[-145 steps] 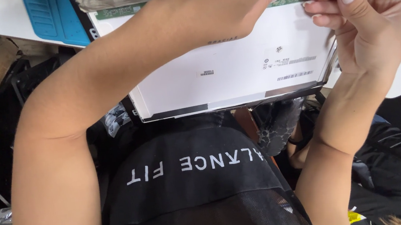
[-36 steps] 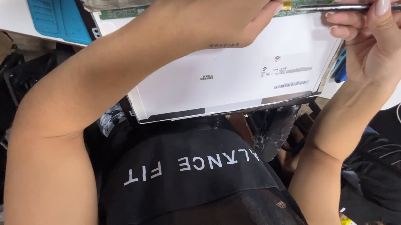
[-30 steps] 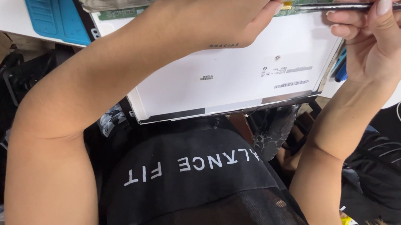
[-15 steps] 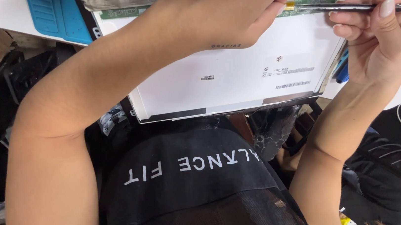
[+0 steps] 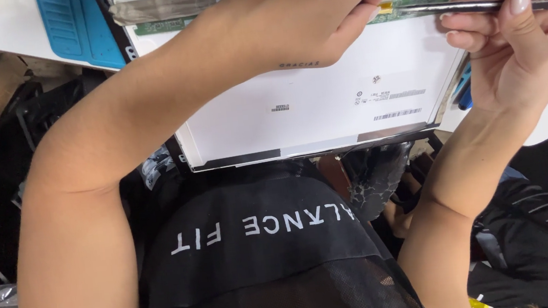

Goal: Disconnecting a ribbon cable from a laptop LCD screen by peeling back adhesive tape and using tweezers.

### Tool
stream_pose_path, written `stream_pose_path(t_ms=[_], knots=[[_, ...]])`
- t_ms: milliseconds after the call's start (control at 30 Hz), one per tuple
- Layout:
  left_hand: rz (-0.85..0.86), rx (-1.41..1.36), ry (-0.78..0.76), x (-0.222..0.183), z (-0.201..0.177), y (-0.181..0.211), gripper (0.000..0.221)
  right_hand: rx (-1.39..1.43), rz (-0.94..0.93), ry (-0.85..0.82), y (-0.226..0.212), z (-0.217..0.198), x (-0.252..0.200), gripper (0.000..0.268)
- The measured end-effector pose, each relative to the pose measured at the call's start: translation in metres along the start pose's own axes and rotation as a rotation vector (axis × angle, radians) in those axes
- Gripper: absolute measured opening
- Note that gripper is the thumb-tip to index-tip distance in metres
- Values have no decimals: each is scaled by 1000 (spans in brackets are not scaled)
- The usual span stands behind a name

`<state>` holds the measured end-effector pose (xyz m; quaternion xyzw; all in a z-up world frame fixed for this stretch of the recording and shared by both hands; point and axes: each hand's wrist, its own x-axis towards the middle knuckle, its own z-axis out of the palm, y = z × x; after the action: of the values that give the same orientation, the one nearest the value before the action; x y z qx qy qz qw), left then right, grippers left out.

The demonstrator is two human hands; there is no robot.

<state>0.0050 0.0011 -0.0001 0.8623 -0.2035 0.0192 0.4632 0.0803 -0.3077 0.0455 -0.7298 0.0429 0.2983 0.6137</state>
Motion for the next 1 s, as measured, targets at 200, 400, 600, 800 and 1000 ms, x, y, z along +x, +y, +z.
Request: stream_pose_path(t_ms=[200,400,600,800,1000], knots=[[-8,-76,-17,0,2,0,12,53,14,-5,3,0,0,25],[-13,-99,-19,0,0,1,12,104,34,29,4,2,0,24],[-7,-97,-19,-1,2,-1,11,84,13,-17,5,2,1,22],[-23,-96,-40,-2,3,-2,14,72,37,8,0,11,1,22],[-19,-102,-18,0,2,-3,17,53,57,26,-3,18,4,19]])
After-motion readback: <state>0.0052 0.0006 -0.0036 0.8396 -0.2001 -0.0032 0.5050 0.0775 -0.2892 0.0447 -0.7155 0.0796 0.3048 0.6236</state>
